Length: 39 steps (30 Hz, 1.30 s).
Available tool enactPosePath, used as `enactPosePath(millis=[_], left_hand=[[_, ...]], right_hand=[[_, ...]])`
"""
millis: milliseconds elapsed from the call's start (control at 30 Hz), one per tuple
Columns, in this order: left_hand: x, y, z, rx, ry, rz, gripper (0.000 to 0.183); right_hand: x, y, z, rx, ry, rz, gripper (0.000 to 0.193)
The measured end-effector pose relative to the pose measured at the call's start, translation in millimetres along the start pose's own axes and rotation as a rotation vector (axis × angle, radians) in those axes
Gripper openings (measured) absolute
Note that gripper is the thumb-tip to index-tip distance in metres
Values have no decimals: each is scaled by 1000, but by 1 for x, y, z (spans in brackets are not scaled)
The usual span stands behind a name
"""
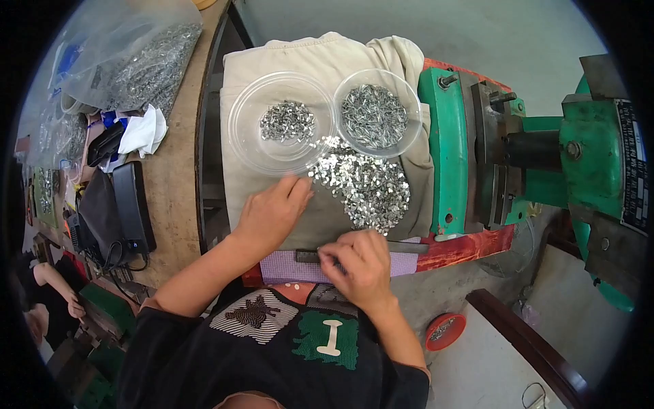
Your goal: The person places small metal components onto a fabric strip, then secures them using a manual press machine.
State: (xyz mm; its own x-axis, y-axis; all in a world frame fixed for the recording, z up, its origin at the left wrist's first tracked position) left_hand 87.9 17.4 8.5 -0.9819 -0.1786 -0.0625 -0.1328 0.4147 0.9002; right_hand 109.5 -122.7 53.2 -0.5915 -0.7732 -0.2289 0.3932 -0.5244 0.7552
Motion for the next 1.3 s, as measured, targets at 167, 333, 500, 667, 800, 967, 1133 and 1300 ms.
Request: enactPosePath(millis=[167,333,500,667,800,967,1133,1300], left_hand=[[-11,2,-7,20,-66,-88,15],[-1,9,-3,27,-129,-110,15],[28,30,-7,139,-146,-96,16],[55,29,-5,338,-106,14,15],[68,25,-9,396,-101,20,16],[72,15,-12,396,-87,25,17],[73,14,-12,400,-78,36,19],[74,12,-13,389,-93,42,21]], right_hand=[[6,-20,21,31,112,106,20],[0,-21,16,12,110,178,20],[-23,9,-18,152,-18,-57,16],[-51,-1,-32,213,7,-60,14],[-60,-9,-27,234,34,-48,14],[-44,-11,-12,136,77,-3,15],[-5,-18,8,18,101,108,18],[6,-18,1,-17,60,145,23]])
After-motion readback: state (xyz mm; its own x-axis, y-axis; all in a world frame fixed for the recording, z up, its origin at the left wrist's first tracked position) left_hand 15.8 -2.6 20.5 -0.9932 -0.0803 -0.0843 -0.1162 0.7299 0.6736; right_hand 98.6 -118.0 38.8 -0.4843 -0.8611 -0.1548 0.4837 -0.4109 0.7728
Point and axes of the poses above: each hand's wrist, its own x-axis away from the middle knuckle, its own y-axis out of the back of the hand, z = x × y, the point moved 9 cm from there along -x, towards the middle knuckle, and after that the axes turned 2 degrees about z, right-handed, at the moved point
